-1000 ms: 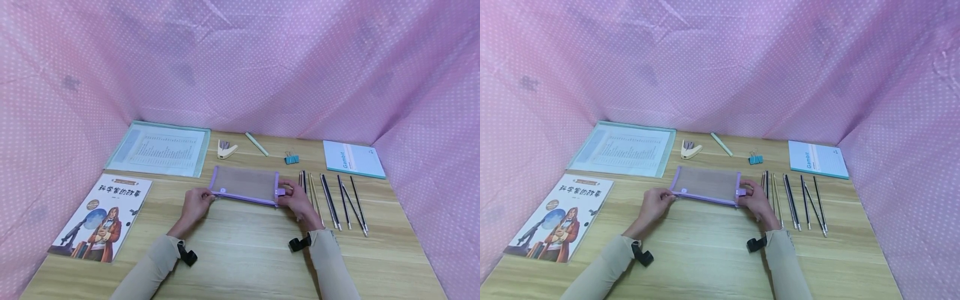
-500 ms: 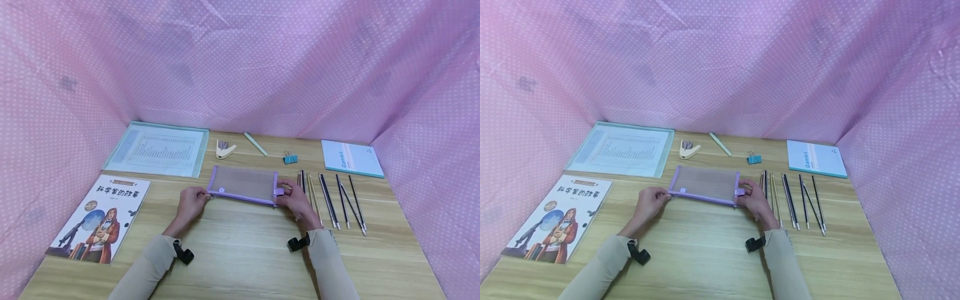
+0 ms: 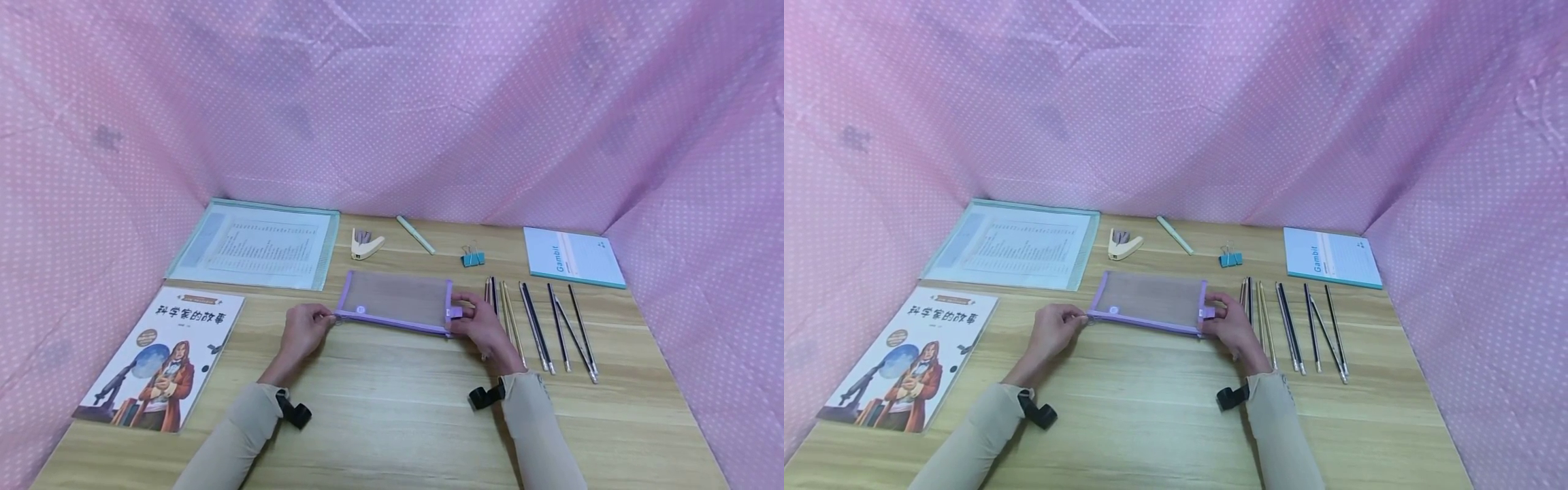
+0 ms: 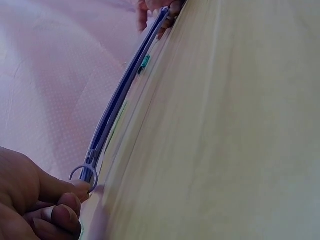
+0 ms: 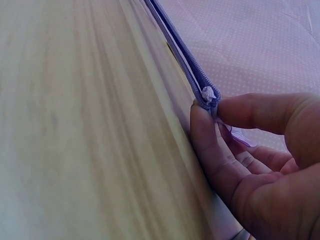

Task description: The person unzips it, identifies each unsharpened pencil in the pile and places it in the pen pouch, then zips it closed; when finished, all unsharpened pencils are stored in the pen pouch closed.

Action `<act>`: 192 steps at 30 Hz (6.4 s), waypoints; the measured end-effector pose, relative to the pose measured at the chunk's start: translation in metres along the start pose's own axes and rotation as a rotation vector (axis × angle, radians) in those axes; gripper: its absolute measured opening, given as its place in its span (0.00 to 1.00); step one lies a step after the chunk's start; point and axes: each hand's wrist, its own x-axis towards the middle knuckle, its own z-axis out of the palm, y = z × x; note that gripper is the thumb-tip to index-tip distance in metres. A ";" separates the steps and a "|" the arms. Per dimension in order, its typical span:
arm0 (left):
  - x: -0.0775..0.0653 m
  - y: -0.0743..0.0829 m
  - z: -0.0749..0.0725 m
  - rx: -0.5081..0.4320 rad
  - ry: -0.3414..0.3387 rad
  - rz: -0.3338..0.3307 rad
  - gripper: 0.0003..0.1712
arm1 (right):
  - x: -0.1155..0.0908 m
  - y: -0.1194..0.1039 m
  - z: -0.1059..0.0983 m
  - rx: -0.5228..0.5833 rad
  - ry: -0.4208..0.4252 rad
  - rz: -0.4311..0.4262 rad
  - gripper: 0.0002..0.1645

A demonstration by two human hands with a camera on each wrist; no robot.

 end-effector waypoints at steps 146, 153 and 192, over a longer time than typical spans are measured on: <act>0.026 0.027 0.004 0.534 -0.172 0.503 0.27 | -0.006 -0.012 0.008 -0.156 0.026 -0.033 0.38; 0.028 0.025 0.004 0.533 -0.175 0.652 0.17 | -0.006 -0.012 0.008 -0.160 0.025 -0.039 0.38; 0.027 0.020 0.002 0.336 -0.372 0.518 0.09 | 0.003 -0.013 0.009 -0.203 0.091 -0.014 0.39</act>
